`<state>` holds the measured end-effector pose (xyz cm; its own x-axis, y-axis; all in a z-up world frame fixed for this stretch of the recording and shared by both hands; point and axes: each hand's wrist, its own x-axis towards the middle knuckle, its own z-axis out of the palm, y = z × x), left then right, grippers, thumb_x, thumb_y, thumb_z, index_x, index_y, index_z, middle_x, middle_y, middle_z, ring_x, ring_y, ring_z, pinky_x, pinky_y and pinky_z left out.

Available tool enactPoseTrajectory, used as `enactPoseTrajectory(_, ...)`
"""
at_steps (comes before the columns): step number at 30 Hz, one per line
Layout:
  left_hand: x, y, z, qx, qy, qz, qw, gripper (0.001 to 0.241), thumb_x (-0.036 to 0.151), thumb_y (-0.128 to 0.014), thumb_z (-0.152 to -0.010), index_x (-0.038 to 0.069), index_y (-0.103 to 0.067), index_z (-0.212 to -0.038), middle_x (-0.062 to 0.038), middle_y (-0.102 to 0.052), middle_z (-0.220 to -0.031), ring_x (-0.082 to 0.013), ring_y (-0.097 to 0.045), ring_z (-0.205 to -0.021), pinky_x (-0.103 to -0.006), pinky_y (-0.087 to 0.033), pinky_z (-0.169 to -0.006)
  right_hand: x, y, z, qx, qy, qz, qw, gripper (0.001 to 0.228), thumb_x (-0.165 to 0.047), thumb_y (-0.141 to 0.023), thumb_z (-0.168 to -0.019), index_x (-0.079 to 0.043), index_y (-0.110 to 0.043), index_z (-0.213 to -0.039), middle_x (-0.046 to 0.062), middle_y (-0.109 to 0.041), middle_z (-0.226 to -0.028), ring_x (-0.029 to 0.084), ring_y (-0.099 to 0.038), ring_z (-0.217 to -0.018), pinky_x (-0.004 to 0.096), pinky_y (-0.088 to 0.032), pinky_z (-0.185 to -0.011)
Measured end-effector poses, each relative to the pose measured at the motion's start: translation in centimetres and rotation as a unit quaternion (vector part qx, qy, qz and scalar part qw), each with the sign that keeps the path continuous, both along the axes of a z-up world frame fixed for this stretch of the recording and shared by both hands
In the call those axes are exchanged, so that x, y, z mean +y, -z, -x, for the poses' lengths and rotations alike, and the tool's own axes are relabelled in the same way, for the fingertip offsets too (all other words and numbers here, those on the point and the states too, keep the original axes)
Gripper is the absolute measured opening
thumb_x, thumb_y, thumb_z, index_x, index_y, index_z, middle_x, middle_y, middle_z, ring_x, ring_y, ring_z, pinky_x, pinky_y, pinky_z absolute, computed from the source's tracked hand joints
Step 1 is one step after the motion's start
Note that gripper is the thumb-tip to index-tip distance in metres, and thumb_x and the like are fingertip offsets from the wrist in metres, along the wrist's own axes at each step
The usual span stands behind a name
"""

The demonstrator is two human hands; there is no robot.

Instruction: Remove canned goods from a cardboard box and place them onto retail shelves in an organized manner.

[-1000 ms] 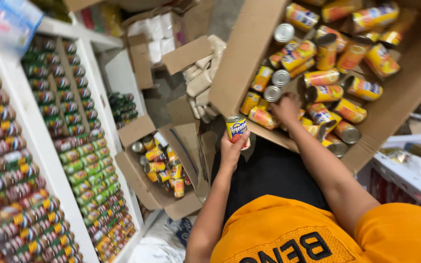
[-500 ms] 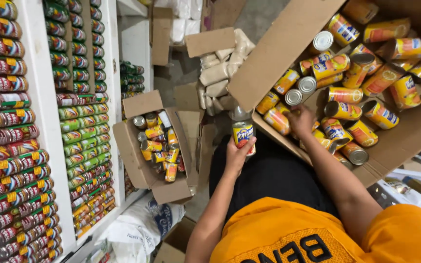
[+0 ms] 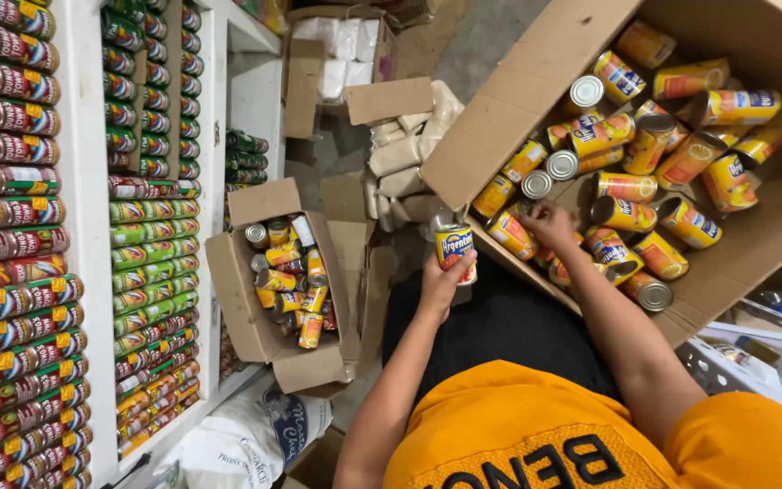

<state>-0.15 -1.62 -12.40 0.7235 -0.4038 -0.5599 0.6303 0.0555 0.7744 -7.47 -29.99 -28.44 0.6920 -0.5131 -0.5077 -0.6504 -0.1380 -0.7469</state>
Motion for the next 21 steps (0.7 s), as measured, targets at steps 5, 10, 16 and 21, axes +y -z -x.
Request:
enactPoseTrajectory(5, 0.7, -1.7, -1.2, 0.026, -0.004, 0.076, 0.997, 0.035, 0.025, -0.080, -0.089, 0.005, -0.066, -0.114, -0.004, -0.073, -0.100, -0.0127, -0.071, -0.087, -0.0290, -0.058, -0.079, -1.2, -5.1, 1.9, -0.130, 0.075, 0.200, 0.968, 0.049, -0.031, -0.093, -0.082, -0.006, -0.055, -0.100, 0.005, -0.057, -0.100, 0.019, -0.058, -0.089, 0.033, -0.051, -0.081)
enactPoseTrajectory(10, 2.3, 0.0, -1.7, 0.058, -0.019, 0.146, 0.987, 0.037, 0.026, -0.077, -0.093, 0.002, -0.066, -0.119, -0.008, -0.074, -0.106, -0.0158, -0.073, -0.089, -0.0324, -0.060, -0.079, -2.9, -15.4, 1.7, -0.270, 0.204, -0.170, 0.925, 0.048, -0.036, -0.084, -0.087, -0.016, -0.055, -0.120, 0.001, -0.062, -0.113, 0.019, -0.064, -0.098, 0.037, -0.054, -0.087)
enactPoseTrajectory(16, 5.5, -2.2, -3.0, 0.117, -0.047, 0.265, 0.956, 0.041, 0.029, -0.072, -0.097, 0.001, -0.062, -0.125, -0.012, -0.072, -0.112, -0.0205, -0.073, -0.090, -0.0379, -0.062, -0.081, 1.7, -18.8, -3.2, -0.353, 0.190, -0.529, 0.748, 0.068, -0.062, -0.070, -0.097, -0.007, -0.061, -0.136, 0.009, -0.067, -0.128, 0.026, -0.066, -0.118, 0.044, -0.054, -0.107)
enactPoseTrajectory(21, 11.2, -3.7, -2.9, 0.120, -0.128, 0.395, 0.902, 0.047, 0.034, -0.068, -0.098, 0.000, -0.061, -0.129, -0.013, -0.072, -0.115, -0.0236, -0.073, -0.095, -0.0403, -0.062, -0.085, 11.5, -19.3, -9.3, -0.211, 0.169, -0.688, 0.673, 0.071, -0.066, -0.067, -0.096, -0.004, -0.063, -0.130, 0.016, -0.069, -0.113, 0.032, -0.065, -0.108, 0.045, -0.053, -0.101)
